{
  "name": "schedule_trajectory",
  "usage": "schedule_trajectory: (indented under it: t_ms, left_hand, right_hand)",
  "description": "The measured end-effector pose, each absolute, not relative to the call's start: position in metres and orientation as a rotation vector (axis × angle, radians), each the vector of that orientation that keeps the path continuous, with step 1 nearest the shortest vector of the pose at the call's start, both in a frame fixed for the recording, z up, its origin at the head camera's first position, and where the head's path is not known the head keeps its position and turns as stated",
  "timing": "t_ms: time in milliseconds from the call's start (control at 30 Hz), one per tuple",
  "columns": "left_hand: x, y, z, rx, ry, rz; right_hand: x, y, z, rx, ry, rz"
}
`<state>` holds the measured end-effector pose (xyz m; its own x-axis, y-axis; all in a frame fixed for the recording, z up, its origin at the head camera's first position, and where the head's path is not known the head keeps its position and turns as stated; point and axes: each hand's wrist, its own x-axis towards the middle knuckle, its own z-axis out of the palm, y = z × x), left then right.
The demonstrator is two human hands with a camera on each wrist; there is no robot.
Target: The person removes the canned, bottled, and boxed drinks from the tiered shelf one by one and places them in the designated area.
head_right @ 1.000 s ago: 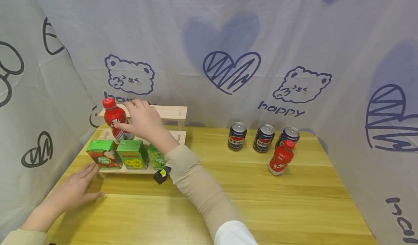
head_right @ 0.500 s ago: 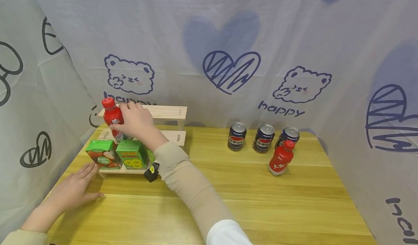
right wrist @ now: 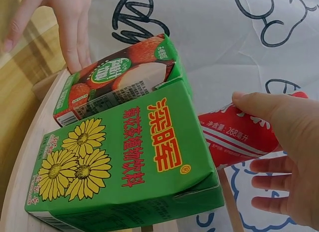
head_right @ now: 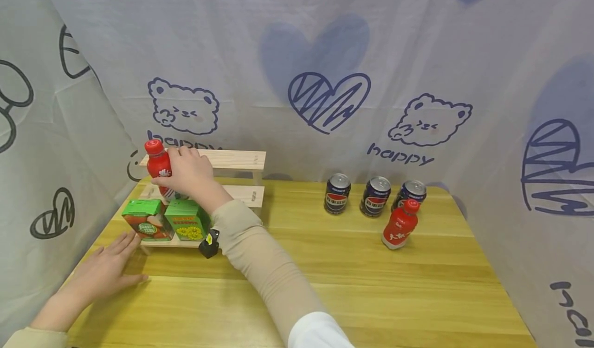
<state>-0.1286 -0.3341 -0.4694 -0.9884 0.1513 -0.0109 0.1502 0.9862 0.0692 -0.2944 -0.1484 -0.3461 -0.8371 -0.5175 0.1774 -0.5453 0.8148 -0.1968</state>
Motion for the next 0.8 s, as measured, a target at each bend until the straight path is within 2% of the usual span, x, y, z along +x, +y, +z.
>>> schedule_trajectory:
  t_ms: [800]
  left_hand:
    - [-0.1294, -0.3339, -0.4694, 0.228, 3.105, 0.104]
  right_hand:
    - [-0.2884, -0.1426, -0.3457, 0.852, -2.758, 0.354]
